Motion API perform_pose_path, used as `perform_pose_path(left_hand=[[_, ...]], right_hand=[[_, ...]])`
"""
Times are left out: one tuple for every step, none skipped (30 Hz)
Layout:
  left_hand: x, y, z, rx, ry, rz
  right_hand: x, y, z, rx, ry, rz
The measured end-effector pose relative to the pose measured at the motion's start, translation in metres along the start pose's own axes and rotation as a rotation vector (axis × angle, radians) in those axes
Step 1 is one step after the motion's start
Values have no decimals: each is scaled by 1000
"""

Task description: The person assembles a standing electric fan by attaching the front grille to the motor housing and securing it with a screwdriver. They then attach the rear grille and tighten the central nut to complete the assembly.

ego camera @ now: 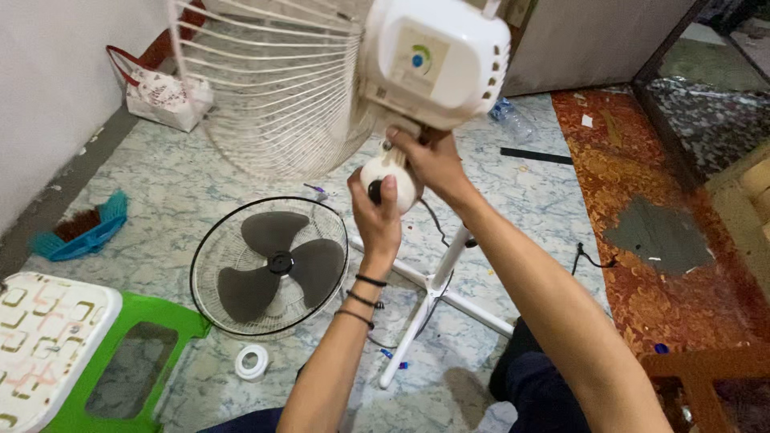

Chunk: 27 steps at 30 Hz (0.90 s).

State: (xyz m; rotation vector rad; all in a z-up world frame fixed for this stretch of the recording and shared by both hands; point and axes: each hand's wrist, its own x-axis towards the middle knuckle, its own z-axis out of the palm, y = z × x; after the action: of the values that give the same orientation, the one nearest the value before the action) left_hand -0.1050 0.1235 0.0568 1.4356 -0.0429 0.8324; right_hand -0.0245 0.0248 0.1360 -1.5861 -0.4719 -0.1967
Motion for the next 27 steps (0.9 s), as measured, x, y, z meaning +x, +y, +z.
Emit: perform_pose_path(left_hand=[[5, -3, 9, -29, -18, 1], [10, -6, 19, -59, -38, 4], [15, -9, 29, -89, -59, 7], [21, -13, 38, -95, -84, 20], [26, -17, 48, -101, -108, 34], [30, -21, 59, -106, -132, 46], [33, -26, 70, -116, -161, 47], [36, -30, 83, -126, -190, 52], [40, -34, 95, -136, -219, 56], [44, -39, 107, -150, -250, 67], [49, -44, 120, -163, -281, 79], [53, -48, 133, -177, -313, 90], [54, -51, 143, -182, -358, 71], [61, -53, 154, -189, -403, 62], [67, -54, 165, -195, -448, 53], [70, -55, 175, -172, -472, 63], [72, -56, 184, -149, -495, 74], [70, -58, 191, -121, -519, 76], [65, -58, 197, -122, -535, 82], [63, -56, 207, -130, -552, 94], [62, -53, 214, -138, -569, 107], [57, -49, 221, -142, -591, 90], [51, -45, 226, -146, -613, 74], [44, -39, 230, -150, -632, 53], [36, -32, 233, -135, -632, 36], [29, -26, 234, -121, -630, 26], [22, -18, 234, -106, -628, 16]], right_hand=[[3, -1, -7, 21, 9, -45], [7, -2, -16, 41, 21, -92], [12, -2, -25, 61, 33, -139], [16, -2, -33, 64, 59, -151], [21, 0, -43, 67, 86, -164], [25, 2, -53, 70, 111, -175], [28, 5, -64, 54, 138, -191], [33, 7, -76, 38, 165, -209], [38, 10, -88, 22, 191, -228], [40, 14, -100, 12, 212, -213], [42, 18, -114, 3, 234, -197], [44, 22, -128, -8, 256, -182], [45, 27, -139, -3, 289, -192], [50, 30, -149, 2, 323, -211], [54, 33, -160, 8, 356, -231], [56, 37, -170, 2, 387, -232], [57, 40, -181, -3, 417, -233], [53, 46, -191, -6, 448, -225], [49, 52, -200, -2, 473, -211], [47, 54, -210, -2, 500, -206], [45, 55, -219, -1, 526, -201], [39, 55, -229, -30, 550, -200], [33, 54, -238, -58, 573, -199], [26, 52, -245, -87, 594, -193], [17, 50, -249, -127, 614, -218], [7, 46, -253, -166, 631, -249], [-2, 41, -255, -205, 648, -280]])
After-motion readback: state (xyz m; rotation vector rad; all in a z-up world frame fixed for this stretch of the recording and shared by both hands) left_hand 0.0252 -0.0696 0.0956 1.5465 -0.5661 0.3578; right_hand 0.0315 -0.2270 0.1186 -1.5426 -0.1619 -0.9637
